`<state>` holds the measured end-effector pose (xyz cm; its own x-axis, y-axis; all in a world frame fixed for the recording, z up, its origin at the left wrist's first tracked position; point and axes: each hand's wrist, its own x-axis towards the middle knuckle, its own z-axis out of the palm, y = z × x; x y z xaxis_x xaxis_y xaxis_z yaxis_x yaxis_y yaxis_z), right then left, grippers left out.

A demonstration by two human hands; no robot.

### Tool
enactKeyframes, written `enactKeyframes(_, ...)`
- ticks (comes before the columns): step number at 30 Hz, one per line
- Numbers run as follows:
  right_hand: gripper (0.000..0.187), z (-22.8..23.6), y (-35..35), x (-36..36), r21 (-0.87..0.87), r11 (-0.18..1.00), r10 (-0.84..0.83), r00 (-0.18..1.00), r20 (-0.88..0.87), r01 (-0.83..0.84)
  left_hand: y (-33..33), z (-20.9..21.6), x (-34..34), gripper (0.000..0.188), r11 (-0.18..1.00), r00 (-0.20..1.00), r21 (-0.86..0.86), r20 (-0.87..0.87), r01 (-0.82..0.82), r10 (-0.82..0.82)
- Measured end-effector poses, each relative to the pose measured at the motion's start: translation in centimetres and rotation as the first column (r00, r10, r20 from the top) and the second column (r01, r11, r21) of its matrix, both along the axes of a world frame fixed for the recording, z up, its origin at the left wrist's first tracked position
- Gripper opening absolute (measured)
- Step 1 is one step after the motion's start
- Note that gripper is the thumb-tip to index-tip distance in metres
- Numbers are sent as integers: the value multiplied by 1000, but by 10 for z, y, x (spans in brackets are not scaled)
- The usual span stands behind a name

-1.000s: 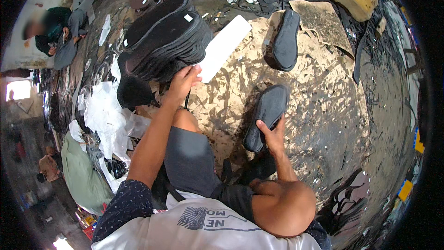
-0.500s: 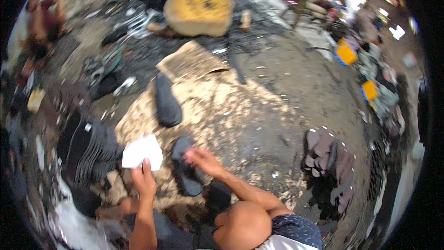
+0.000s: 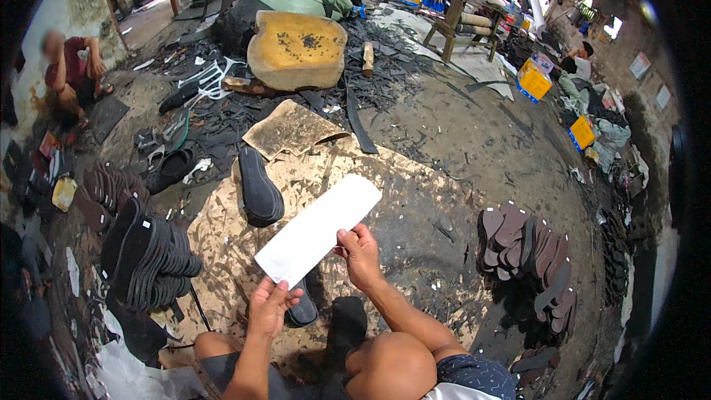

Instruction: The person sits on the floor in a workshop and applies small white labels to black shoe soles. They pick up soles, peel labels from a sheet, press them onto the soles, and stack the labeled soles. The person also uses a wooden block to tap a sole on a workbench before continuing with labeling.

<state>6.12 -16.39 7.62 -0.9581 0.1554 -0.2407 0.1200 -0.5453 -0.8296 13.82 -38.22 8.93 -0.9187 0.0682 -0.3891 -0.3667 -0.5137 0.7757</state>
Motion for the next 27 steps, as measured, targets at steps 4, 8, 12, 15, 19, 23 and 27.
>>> enactKeyframes(4, 26, -4, 6, 4, 109, 992, -55, 998, -31, 58, 7, -5, 0, 22, 994, 985, -70, 145, -89, 98)
enactKeyframes(8, 21, -73, 41, 11, 408, 907, 63, 993, 104, -101, 2, -55, -11, 23, 985, 984, -172, 164, -35, 63)
enactKeyframes(12, 18, -77, 44, 25, 681, 702, 129, 977, 167, -209, -3, -39, -13, 30, 964, 963, -259, 241, -55, 119)
enactKeyframes(15, 13, -38, 3, 34, 726, 623, 405, 914, 22, -293, 0, -44, -9, 29, 981, 964, -181, 242, -69, 112)
enactKeyframes(19, 17, -21, -27, 28, 860, 481, 527, 841, -127, -172, 9, -50, -14, 26, 986, 974, -156, 206, -65, 97)
enactKeyframes(23, 17, -17, -30, 28, 885, 408, 565, 824, -53, -223, 15, -54, -10, 26, 976, 992, -213, 114, -35, 60)
enactKeyframes(27, 16, -6, -33, 27, 850, 442, 530, 848, 11, -287, 19, -52, -8, 30, 969, 999, -243, -18, -47, 44)
